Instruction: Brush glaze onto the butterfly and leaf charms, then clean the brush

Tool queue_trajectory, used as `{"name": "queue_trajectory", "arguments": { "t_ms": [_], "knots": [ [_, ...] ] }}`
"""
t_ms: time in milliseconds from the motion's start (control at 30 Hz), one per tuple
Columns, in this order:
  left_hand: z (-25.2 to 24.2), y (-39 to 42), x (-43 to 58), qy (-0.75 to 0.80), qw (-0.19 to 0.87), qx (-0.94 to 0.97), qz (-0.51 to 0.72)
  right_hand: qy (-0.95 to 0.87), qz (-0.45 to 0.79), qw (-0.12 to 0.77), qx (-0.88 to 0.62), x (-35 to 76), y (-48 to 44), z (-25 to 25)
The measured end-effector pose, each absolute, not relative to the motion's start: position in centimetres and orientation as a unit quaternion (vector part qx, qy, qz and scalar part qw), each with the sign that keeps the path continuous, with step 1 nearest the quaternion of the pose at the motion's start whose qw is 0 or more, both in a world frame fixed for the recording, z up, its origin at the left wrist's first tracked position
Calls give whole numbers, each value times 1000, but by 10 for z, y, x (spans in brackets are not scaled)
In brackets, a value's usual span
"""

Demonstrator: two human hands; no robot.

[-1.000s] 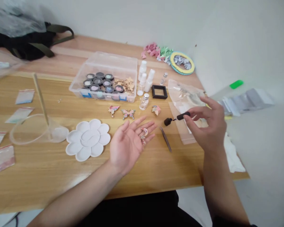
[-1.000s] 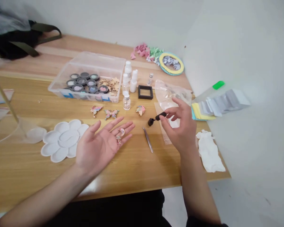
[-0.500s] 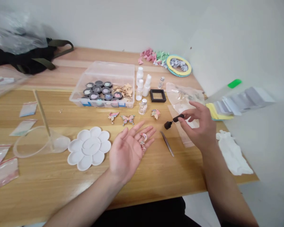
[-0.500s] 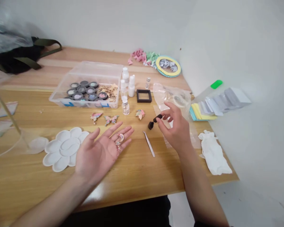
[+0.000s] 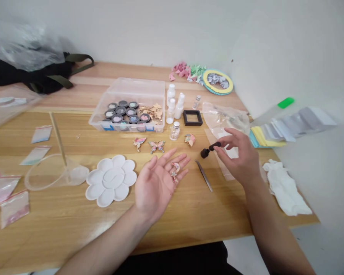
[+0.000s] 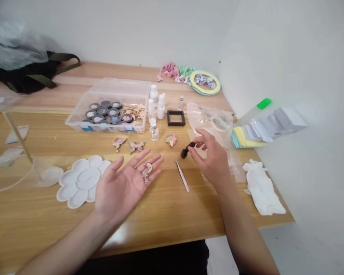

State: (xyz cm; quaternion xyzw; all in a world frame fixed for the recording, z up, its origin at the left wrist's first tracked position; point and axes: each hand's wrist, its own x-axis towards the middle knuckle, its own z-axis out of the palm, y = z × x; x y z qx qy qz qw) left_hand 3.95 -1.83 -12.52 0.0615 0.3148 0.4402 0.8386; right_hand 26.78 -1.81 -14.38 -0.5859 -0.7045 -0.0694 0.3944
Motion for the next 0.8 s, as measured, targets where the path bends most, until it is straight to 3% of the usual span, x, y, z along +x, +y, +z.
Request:
{"name": "queue_trajectory", "arguments": {
  "t_ms": [533, 800],
  "knots": [
    [-132, -18, 38, 290, 846, 67, 442, -726, -26, 338, -599, 274, -18, -157],
    [-132, -19, 38, 280, 852, 75, 437, -734, -84, 315, -596, 276, -20, -156]
  ]
}}
